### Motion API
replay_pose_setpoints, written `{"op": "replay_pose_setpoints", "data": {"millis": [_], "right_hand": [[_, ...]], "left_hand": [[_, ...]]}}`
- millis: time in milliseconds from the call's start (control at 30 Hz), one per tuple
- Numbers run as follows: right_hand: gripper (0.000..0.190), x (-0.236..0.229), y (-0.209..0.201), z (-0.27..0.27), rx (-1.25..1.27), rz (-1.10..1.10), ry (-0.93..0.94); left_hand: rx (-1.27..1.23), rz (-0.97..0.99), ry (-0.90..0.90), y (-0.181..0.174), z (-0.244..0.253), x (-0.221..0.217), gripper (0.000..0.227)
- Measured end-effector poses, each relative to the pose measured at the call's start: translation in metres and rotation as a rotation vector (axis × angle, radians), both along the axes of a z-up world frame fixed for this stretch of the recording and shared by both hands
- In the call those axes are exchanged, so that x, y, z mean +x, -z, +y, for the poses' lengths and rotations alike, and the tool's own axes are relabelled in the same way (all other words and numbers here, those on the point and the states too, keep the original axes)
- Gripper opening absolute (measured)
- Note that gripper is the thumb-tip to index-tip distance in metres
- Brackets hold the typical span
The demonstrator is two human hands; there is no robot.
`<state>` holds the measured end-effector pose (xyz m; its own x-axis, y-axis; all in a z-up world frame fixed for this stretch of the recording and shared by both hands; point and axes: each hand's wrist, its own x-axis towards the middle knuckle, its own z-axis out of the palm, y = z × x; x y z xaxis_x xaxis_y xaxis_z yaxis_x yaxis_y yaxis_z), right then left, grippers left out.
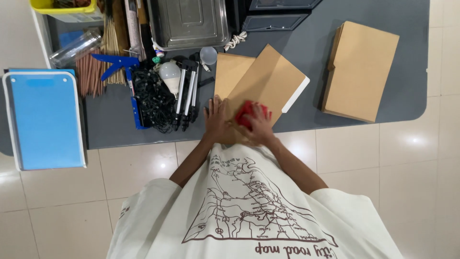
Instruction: The person wipes the surface of a brown paper sheet with a red cloth. They fold the cloth and continue wiping different sections of the paper, then move the sheet aside to wipe another one.
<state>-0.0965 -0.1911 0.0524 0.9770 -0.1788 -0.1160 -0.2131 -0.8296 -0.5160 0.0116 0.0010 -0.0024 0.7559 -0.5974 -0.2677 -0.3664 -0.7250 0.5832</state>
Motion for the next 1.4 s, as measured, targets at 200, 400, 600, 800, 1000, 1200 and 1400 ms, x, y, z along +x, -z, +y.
{"op": "replay_pose_setpoints", "data": {"millis": [200, 400, 600, 800, 1000, 1200, 1400], "right_hand": [[0.029, -0.029, 0.007, 0.009, -0.011, 0.127, -0.258], [0.045, -0.026, 0.056, -0.075, -0.025, -0.01, 0.068], [0.064, 0.033, 0.058, -0.073, -0.17, 0.097, 0.39], [0.055, 0.01, 0.016, 0.023, -0.077, 0.002, -0.138], [0.06, -0.022, 0.009, -0.023, -0.11, 0.053, -0.186], [0.056, 0.019, 0.05, -0.092, -0.049, 0.075, 0.383], [0.057, 0.051, 0.054, -0.053, -0.036, 0.117, 0.469]], "left_hand": [[-0.004, 0.012, -0.002, 0.001, 0.001, 0.002, 0.11], [0.059, 0.046, -0.018, -0.004, -0.002, 0.002, 0.111], [0.054, 0.043, 0.002, -0.004, -0.002, 0.005, 0.111], [0.165, -0.391, 0.09, 0.075, 0.011, -0.01, 0.107], [0.029, 0.028, -0.009, 0.007, 0.001, 0.003, 0.114], [0.066, 0.06, 0.016, -0.005, -0.001, 0.004, 0.113], [0.04, 0.048, 0.005, -0.009, 0.0, 0.004, 0.109]]}}
